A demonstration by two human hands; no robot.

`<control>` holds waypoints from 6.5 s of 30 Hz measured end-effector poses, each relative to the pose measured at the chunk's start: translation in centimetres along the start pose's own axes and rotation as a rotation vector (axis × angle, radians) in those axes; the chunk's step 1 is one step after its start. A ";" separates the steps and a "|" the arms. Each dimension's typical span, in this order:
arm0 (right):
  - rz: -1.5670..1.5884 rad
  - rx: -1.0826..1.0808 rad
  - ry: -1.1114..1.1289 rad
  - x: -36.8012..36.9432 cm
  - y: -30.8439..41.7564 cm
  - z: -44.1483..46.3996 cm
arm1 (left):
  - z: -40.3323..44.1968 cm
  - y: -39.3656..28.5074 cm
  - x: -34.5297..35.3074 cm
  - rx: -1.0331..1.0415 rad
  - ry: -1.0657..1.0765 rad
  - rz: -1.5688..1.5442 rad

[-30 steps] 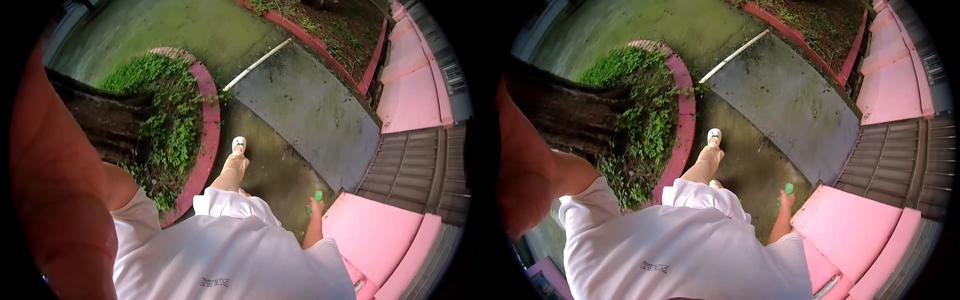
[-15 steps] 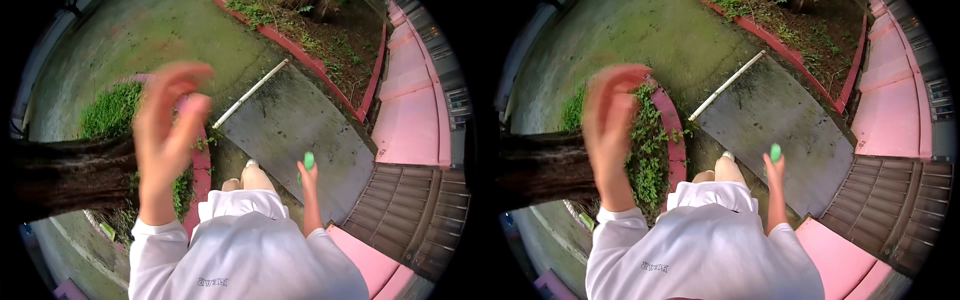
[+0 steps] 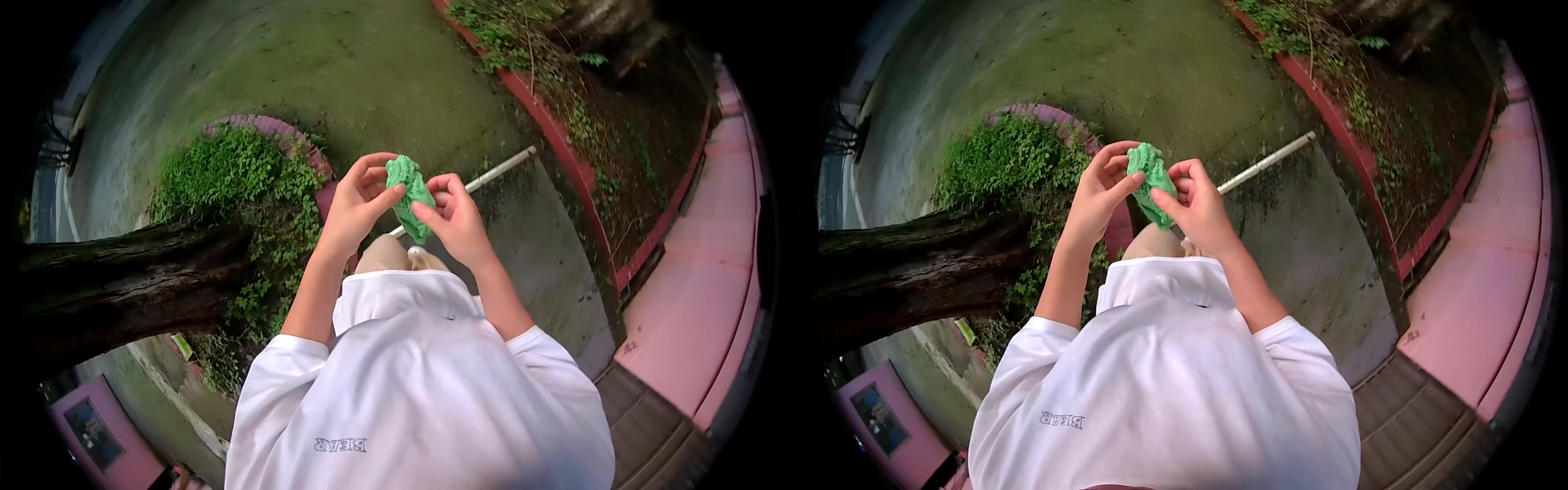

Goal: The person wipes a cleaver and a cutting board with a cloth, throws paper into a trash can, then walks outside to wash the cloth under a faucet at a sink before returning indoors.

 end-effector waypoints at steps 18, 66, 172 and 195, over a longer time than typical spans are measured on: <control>0.260 0.126 -0.147 -6.9 12.4 63.9 | 60.4 -7.4 -5.7 -0.170 0.107 -0.114; 0.284 0.438 0.222 -7.0 27.3 210.8 | 203.7 -39.1 -33.8 -0.108 -0.406 -0.042; 1.160 -0.362 -0.127 -216.0 127.6 431.9 | 478.3 -39.5 168.9 -1.000 0.566 -0.144; 1.236 0.170 -1.013 -286.1 154.1 471.1 | 533.3 -36.8 234.6 -1.387 0.966 -0.774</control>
Point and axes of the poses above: each hand's wrist, its own z-axis towards the middle knuckle, its own x-axis out of the palm, y = z × x, the point moved 3 cm from there along z, towards the middle knuckle, and after that the axes turned 7 degrees about -y, right-handed, at the moved point
